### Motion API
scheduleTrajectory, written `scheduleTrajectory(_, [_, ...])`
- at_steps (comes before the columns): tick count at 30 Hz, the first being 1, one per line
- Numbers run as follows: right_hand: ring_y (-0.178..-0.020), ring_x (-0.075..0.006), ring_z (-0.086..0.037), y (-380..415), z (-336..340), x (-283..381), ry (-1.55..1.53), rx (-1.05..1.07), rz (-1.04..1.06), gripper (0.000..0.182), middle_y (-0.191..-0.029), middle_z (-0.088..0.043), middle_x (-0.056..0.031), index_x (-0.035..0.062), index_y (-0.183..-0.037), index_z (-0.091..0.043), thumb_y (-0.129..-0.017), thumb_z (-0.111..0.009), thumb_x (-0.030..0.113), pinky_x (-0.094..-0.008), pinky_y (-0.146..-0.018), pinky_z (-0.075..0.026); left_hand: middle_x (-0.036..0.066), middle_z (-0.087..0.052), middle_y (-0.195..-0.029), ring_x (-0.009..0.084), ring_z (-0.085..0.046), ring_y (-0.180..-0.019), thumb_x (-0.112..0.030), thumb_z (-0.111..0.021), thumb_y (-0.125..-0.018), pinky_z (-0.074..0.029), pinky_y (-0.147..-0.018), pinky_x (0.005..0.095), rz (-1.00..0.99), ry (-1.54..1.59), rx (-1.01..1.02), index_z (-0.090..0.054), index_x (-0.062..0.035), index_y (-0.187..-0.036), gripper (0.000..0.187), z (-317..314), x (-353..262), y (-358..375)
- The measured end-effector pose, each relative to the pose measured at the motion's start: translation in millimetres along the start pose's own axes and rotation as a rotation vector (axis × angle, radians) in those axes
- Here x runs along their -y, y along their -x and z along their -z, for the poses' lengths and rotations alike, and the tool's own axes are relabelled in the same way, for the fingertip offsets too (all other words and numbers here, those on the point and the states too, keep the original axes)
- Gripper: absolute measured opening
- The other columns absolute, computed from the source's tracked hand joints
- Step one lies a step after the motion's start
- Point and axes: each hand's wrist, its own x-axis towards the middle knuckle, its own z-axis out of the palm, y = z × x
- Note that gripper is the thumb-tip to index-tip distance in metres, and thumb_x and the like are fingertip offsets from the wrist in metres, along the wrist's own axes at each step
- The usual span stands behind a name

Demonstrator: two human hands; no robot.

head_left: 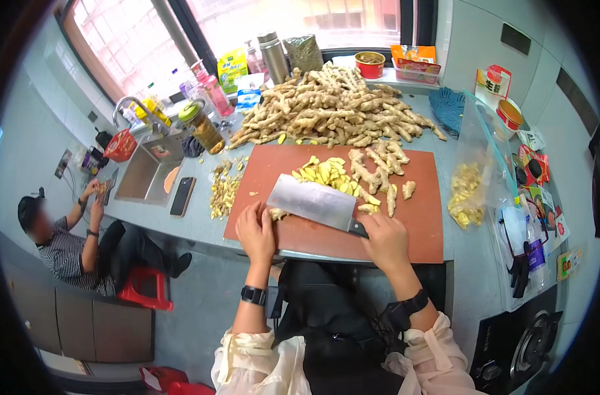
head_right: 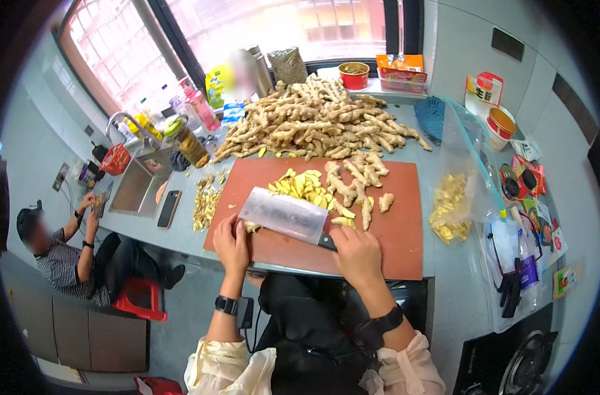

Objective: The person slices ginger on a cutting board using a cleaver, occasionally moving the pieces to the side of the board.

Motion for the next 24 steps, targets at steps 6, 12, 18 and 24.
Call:
scheduleTrajectory(6, [-0.087,-0.0317,-0.068,-1,-2,-1,-0.047,-0.001,-0.047,0.033,-0.094,-0.068,-0.0067,0.0120,-0.103,-0.070,-0.072,-0.079,0.007,-0.0437,-0.074,-0.052,0.015,-0.067,-0.125,0.0366,-0.059,-0.121,-0.026,-0.061,-0.103,-0.043,-0.107,0.0472,0.002,0.034,-0.050,-0.066,-0.0055,-0.128,0.033,1,-6,-5])
scheduleTrajectory(12, [-0.089,-0.0347,-0.068,7,-6,-3,-0.007,-0.022,-0.072,0.029,-0.096,-0.067,-0.0088,0.0111,-0.103,-0.068,-0.076,-0.079,0.010,-0.0459,-0.075,-0.054,0.015,-0.067,-0.121,0.0377,-0.059,-0.116,-0.026,-0.060,-0.103,-0.044,-0.105,0.0481,-0.037,0.006,-0.056,-0.065,-0.0052,-0.127,0.032,-3,-2,-4])
scheduleTrajectory(18, [-0.088,-0.0343,-0.069,11,-11,-5,0.063,-0.077,-0.072,0.024,-0.095,-0.067,-0.0088,0.0105,-0.101,-0.067,-0.080,-0.078,0.014,-0.0468,-0.075,-0.055,0.016,-0.068,-0.123,0.0374,-0.058,-0.120,-0.030,-0.059,-0.103,-0.043,-0.106,0.0483,-0.080,-0.073,-0.062,-0.065,-0.0056,-0.129,0.036,-7,1,-8])
scheduleTrajectory(24, [-0.089,-0.0308,-0.070,16,-11,-1,0.118,-0.118,-0.032,0.025,-0.092,-0.067,-0.0084,0.0099,-0.097,-0.064,-0.078,-0.080,0.015,-0.0463,-0.074,-0.054,0.016,-0.068,-0.126,0.0369,-0.059,-0.122,-0.036,-0.058,-0.105,-0.043,-0.106,0.0485,-0.074,-0.084,-0.057,-0.065,-0.0061,-0.131,0.040,-9,4,-9])
